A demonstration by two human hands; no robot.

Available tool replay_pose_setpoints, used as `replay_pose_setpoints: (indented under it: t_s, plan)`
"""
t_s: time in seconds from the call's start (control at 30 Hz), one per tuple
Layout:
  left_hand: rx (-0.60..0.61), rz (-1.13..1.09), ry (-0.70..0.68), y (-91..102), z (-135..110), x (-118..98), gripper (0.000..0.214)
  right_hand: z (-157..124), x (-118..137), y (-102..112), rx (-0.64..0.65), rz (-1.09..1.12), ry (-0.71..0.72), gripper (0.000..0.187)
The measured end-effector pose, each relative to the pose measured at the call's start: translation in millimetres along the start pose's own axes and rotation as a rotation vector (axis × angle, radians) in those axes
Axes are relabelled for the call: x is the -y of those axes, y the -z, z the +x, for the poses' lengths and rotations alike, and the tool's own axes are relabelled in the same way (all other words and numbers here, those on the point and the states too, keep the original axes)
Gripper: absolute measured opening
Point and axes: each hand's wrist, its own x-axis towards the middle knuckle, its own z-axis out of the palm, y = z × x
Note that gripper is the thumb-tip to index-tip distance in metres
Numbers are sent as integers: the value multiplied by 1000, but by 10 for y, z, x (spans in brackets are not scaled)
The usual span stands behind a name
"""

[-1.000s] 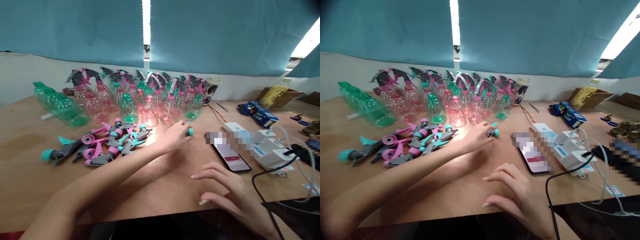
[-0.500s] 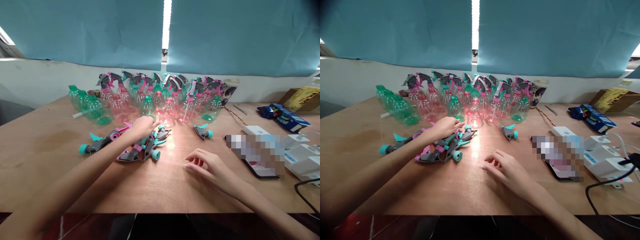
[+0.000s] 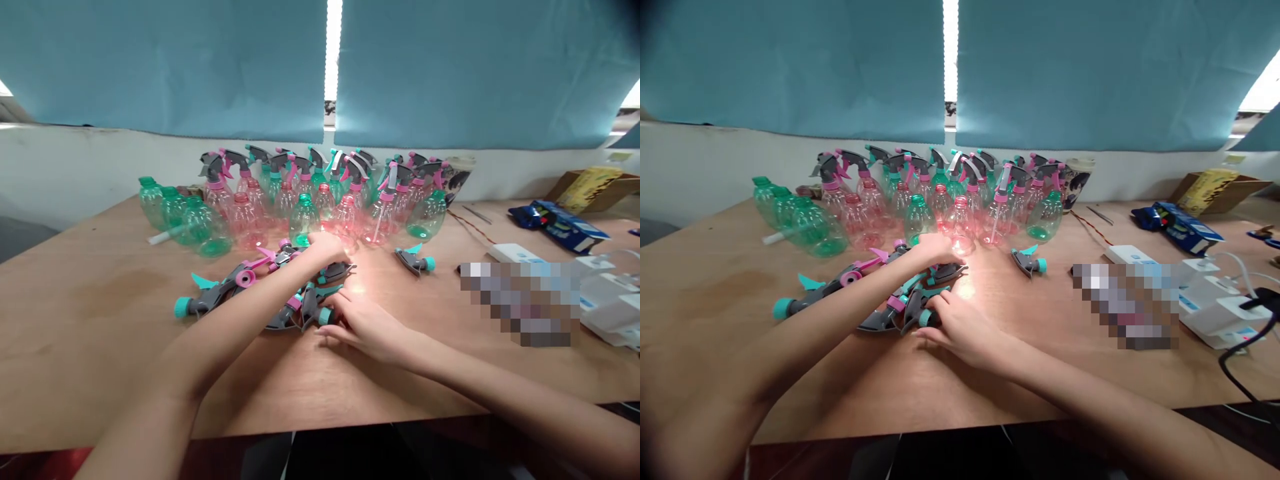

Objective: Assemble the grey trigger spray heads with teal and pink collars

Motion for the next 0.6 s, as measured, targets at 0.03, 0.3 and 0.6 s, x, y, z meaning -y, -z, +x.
replay_pose_setpoints:
  t_s: [0.03,0.3,0.6]
  plan:
    - [-7,-7,-23,6,-22,-15,32,12,26,-39,-9,-2,1,27]
    - [-261,-147,-264,35,-432,18,31,-17,104,-52,-11,65,66,39]
    - [-675,-554,-515,-248,-1232,94,23,-563,-130,481,156,187,-63,14]
